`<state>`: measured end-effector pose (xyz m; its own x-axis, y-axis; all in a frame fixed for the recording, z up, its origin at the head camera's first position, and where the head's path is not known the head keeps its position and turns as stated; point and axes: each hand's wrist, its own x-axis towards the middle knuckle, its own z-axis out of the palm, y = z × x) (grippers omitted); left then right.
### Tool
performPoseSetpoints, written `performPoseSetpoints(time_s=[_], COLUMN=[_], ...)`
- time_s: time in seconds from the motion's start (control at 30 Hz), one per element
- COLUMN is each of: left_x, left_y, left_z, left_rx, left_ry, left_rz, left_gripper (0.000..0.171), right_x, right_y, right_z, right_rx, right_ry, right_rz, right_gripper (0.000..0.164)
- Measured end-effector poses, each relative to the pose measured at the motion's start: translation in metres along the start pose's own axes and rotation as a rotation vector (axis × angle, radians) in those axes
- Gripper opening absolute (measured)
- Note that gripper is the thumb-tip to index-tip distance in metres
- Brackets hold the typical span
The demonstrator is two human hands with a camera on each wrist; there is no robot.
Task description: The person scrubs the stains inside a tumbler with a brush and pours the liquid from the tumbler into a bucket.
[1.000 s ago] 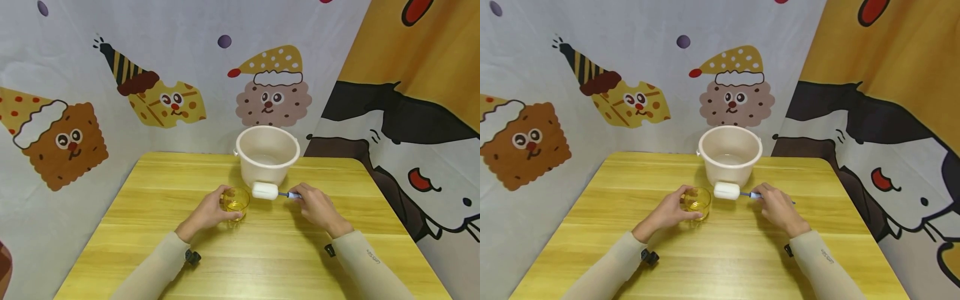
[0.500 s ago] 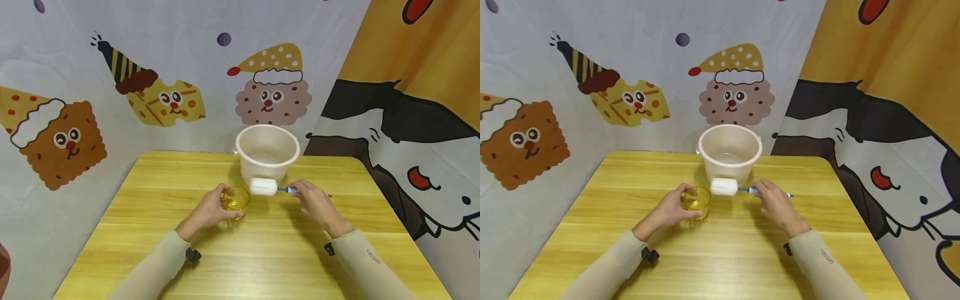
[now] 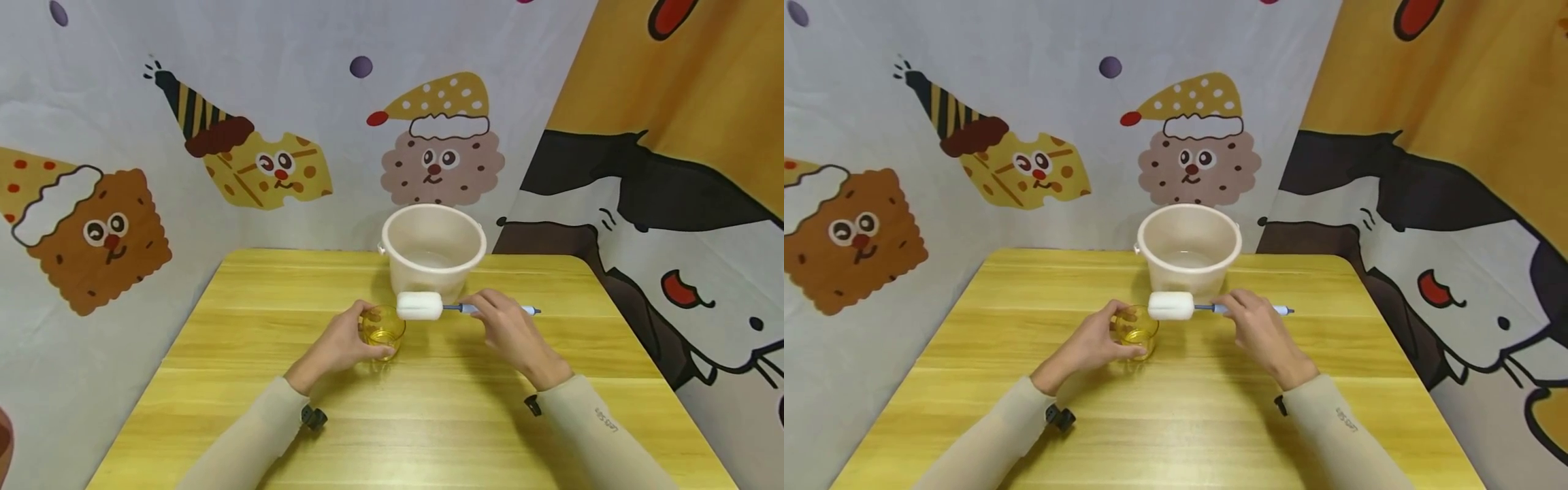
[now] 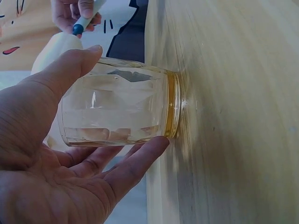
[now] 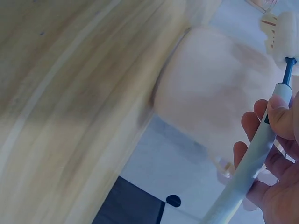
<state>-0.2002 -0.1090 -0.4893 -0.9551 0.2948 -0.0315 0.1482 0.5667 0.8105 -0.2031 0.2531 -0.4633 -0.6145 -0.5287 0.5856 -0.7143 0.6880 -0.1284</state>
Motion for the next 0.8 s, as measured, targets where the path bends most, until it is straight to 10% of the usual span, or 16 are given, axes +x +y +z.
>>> performPoseSetpoints(time_s=[0.8], left_x=[0.000], left_y=[0.003], left_z=[0.000], left_rx=[0.018], left_ry=[-0.004], left_rz=[0.020], left_gripper=[0.093], right_x=[0.016], right_y=[-0.025], right_z=[-0.007], right_rx=[-0.156], right_ry=[0.017], right_rz=[-0.057], right_gripper=[0.044])
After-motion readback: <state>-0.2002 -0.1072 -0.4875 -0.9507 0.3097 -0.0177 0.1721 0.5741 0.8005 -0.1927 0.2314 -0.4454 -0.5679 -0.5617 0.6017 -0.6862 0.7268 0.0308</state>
